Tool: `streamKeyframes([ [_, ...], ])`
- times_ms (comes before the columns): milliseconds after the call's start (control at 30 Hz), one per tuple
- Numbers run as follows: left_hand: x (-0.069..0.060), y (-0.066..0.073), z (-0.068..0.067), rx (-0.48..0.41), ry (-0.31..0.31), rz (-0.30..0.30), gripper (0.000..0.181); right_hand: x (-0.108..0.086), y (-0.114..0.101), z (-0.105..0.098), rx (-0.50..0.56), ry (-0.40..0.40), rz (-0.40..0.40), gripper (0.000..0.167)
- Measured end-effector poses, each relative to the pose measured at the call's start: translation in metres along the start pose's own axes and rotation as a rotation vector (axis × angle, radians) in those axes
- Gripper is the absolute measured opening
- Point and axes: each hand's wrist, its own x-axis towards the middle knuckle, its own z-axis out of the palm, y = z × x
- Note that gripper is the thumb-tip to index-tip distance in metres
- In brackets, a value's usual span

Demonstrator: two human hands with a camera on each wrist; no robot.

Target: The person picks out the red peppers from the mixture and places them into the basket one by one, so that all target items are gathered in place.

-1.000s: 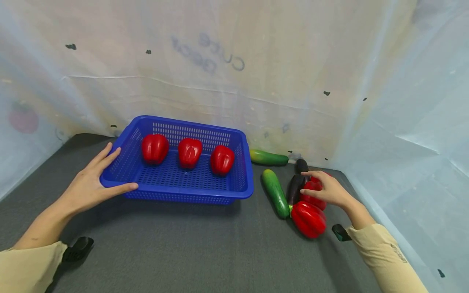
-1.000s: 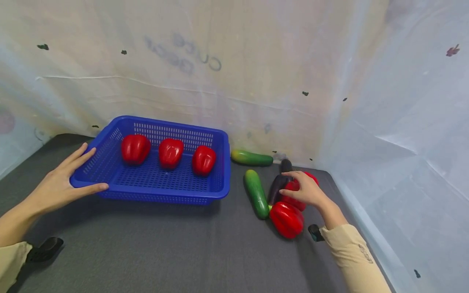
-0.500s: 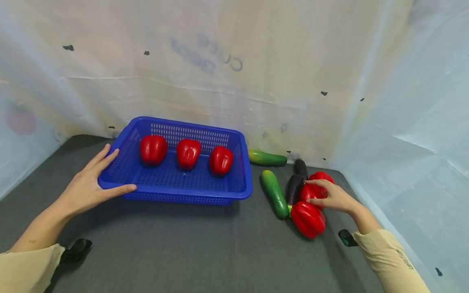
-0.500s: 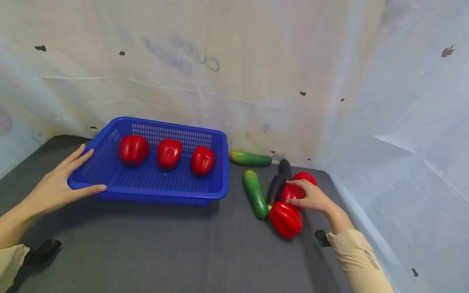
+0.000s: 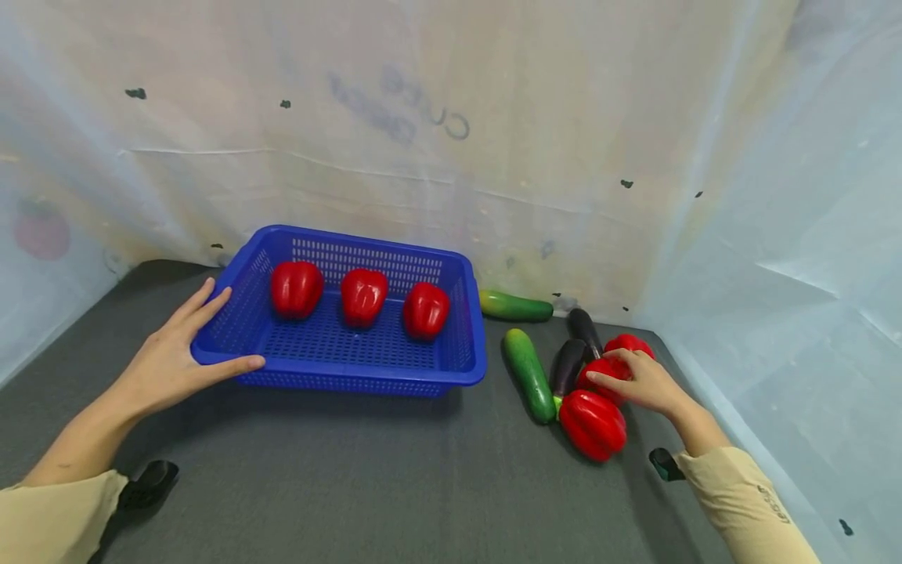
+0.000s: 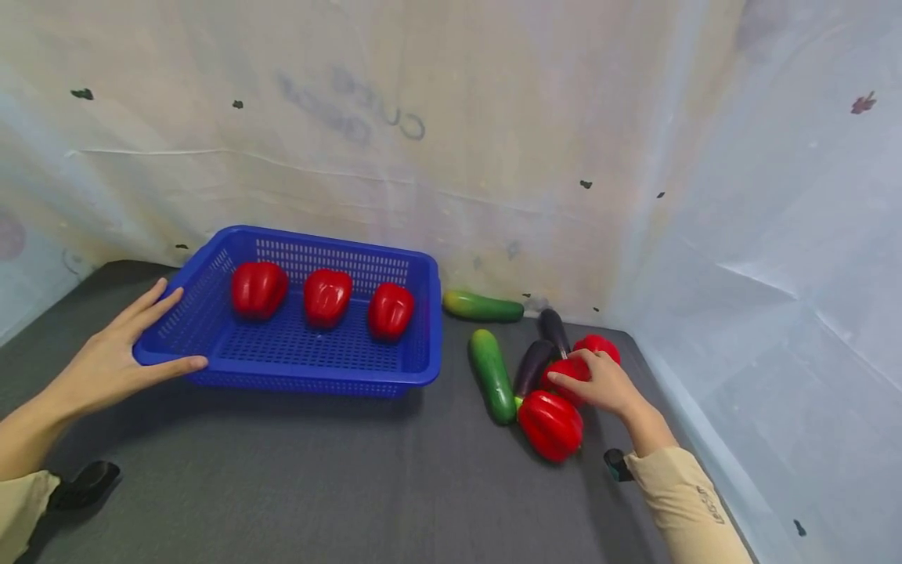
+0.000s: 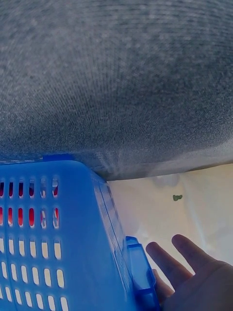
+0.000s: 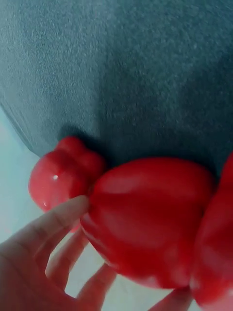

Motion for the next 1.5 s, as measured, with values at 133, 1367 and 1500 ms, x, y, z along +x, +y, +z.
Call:
streamKeyframes([
  [133,0.000,0.000,0.001,0.003,0.000,-0.001,0.106,-0.005,0.004,0.000,0.012,-0.046,0.084,0.060],
  [1367,0.001,0.000,0.001,-0.004,0.001,-0.003,0.106,-0.024,0.008,-0.013,0.237,-0.189,-0.014,0.065],
  [1500,0.000,0.001,0.002,0.003,0.008,-0.002,0.106,-0.023,0.009,-0.013,0.233,-0.246,-0.062,0.073],
])
